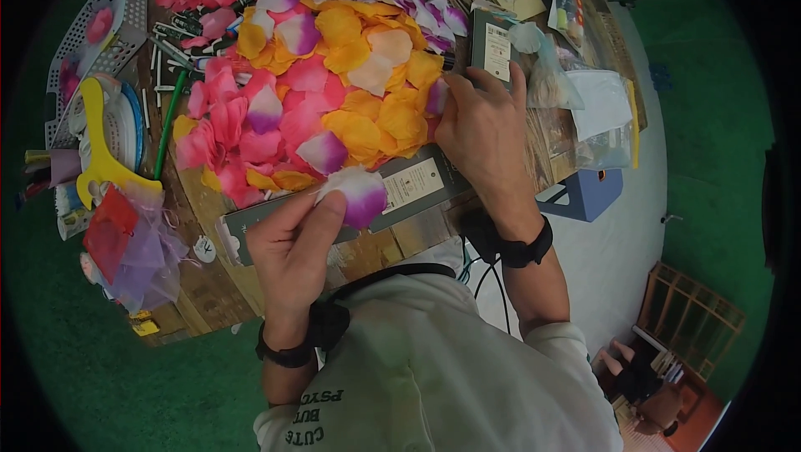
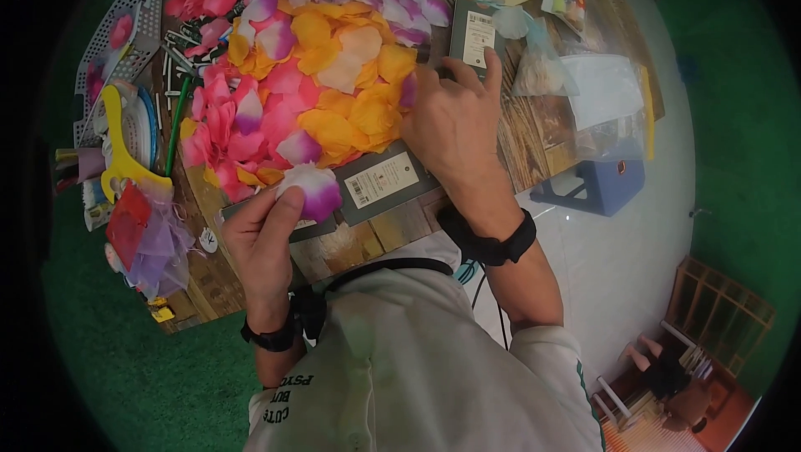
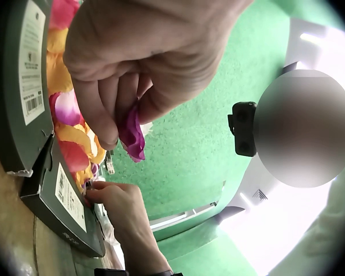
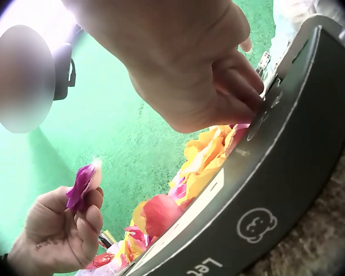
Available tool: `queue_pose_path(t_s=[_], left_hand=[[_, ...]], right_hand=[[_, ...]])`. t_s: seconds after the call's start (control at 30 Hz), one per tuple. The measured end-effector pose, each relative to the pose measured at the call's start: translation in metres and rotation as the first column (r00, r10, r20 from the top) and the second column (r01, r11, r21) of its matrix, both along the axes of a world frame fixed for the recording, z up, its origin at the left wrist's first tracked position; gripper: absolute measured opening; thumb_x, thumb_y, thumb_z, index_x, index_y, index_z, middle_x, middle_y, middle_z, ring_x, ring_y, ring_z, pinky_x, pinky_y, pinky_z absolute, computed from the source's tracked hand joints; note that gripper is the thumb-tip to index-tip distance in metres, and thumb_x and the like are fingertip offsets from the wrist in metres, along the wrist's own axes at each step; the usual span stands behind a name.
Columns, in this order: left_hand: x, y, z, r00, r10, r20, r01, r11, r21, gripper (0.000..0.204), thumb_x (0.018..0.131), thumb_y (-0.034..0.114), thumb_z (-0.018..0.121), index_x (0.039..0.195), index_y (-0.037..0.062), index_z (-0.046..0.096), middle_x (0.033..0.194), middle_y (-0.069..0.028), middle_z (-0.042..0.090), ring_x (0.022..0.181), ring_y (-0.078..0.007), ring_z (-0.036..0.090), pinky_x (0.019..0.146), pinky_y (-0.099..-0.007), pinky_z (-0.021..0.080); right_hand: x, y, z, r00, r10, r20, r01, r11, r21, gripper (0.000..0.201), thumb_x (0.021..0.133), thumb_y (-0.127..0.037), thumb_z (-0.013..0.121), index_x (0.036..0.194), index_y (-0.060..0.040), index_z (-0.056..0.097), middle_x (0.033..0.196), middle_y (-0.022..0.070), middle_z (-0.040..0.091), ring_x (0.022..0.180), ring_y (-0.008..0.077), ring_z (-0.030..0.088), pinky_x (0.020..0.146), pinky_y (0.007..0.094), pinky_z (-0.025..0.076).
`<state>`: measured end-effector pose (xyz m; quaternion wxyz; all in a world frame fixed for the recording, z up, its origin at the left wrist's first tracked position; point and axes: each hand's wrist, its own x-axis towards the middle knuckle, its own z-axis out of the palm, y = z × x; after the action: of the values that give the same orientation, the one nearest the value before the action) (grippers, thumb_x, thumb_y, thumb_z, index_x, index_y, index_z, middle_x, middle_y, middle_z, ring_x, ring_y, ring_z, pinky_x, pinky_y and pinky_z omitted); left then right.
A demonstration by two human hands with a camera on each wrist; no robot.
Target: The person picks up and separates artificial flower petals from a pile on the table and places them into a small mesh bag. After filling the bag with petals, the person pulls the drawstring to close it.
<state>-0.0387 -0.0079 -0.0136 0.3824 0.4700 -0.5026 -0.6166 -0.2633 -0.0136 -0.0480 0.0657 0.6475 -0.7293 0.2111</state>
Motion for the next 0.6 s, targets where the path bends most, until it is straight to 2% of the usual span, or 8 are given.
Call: queue_pose_path(t_s=[0.27,0.4,0.47,0.5,0.53,0.57,0.6], left_hand=[[0.001,-0.001,0.001,1.000,-0.026,0.002,0.026,1.000,0.017,0.021,0.085,0.003,0.060,0.105,-0.0053,0.063,0.081,0.0003,0.062,0.071,-0.0028,0.051,0.064,-0.0169,0.042],[0.002,-0.001,0.001,1.000,-0.018,-0.002,0.018,1.000,0.014,0.021,0.085,0.002,0.060,0.105,-0.0053,0.063,0.082,-0.0009,0.063,0.072,-0.0035,0.052,0.065,-0.0178,0.044],[0.002,-0.003,0.003,1.000,-0.019,-0.004,0.019,1.000,-0.009,0.021,0.085,0.003,0.060,0.105,-0.0053,0.063,0.083,-0.0014,0.063,0.073,-0.0039,0.053,0.065,-0.0181,0.044],[0.002,-0.003,0.004,0.997,-0.039,-0.071,0.042,0.998,0.047,0.022,0.085,0.003,0.059,0.105,-0.0056,0.063,0.084,-0.0028,0.064,0.074,-0.0051,0.055,0.067,-0.0192,0.045],[0.002,-0.004,0.005,0.989,-0.054,-0.139,0.068,0.992,0.103,0.022,0.086,0.004,0.059,0.105,-0.0060,0.063,0.086,-0.0042,0.065,0.076,-0.0063,0.056,0.070,-0.0203,0.046],[0.002,-0.005,0.006,0.989,-0.049,-0.137,0.064,0.993,0.103,0.022,0.086,0.004,0.059,0.105,-0.0060,0.063,0.086,-0.0042,0.065,0.076,-0.0063,0.056,0.070,-0.0203,0.046],[0.001,-0.006,0.006,0.963,-0.052,-0.265,0.106,0.975,0.196,0.023,0.086,0.004,0.058,0.105,-0.0068,0.062,0.089,-0.0064,0.065,0.079,-0.0082,0.058,0.073,-0.0218,0.047]], right_hand=[[0.002,-0.005,0.004,0.997,-0.026,-0.079,0.026,1.000,-0.002,0.021,0.064,-0.014,0.064,0.081,-0.0018,0.060,0.074,0.0134,0.064,0.094,0.0299,0.059,0.099,0.0538,0.024],[-0.004,-0.003,0.006,1.000,-0.001,-0.013,0.000,0.998,-0.060,0.015,0.067,-0.011,0.063,0.079,-0.0012,0.061,0.077,0.0141,0.064,0.094,0.0296,0.059,0.098,0.0543,0.025],[-0.007,-0.001,0.011,0.995,-0.013,0.101,0.028,0.990,-0.141,0.011,0.071,-0.008,0.062,0.079,-0.0011,0.065,0.080,0.0143,0.065,0.091,0.0284,0.060,0.099,0.0527,0.027],[-0.008,0.001,0.016,0.995,-0.010,0.101,0.025,0.989,-0.143,0.011,0.071,-0.008,0.062,0.079,-0.0011,0.065,0.080,0.0143,0.065,0.091,0.0284,0.060,0.099,0.0527,0.027],[-0.007,0.005,0.023,0.926,-0.014,0.377,0.048,0.995,-0.082,0.013,0.074,-0.007,0.062,0.085,-0.0018,0.066,0.086,0.0123,0.067,0.095,0.0239,0.060,0.102,0.0489,0.028],[-0.004,0.008,0.028,0.781,-0.032,0.623,0.052,0.999,-0.015,0.016,0.077,-0.007,0.062,0.091,-0.0025,0.068,0.092,0.0103,0.068,0.100,0.0193,0.061,0.105,0.0450,0.029],[0.000,0.012,0.033,0.779,-0.029,0.626,0.048,0.999,-0.013,0.016,0.077,-0.007,0.062,0.091,-0.0025,0.068,0.092,0.0103,0.068,0.100,0.0193,0.061,0.105,0.0450,0.029]])
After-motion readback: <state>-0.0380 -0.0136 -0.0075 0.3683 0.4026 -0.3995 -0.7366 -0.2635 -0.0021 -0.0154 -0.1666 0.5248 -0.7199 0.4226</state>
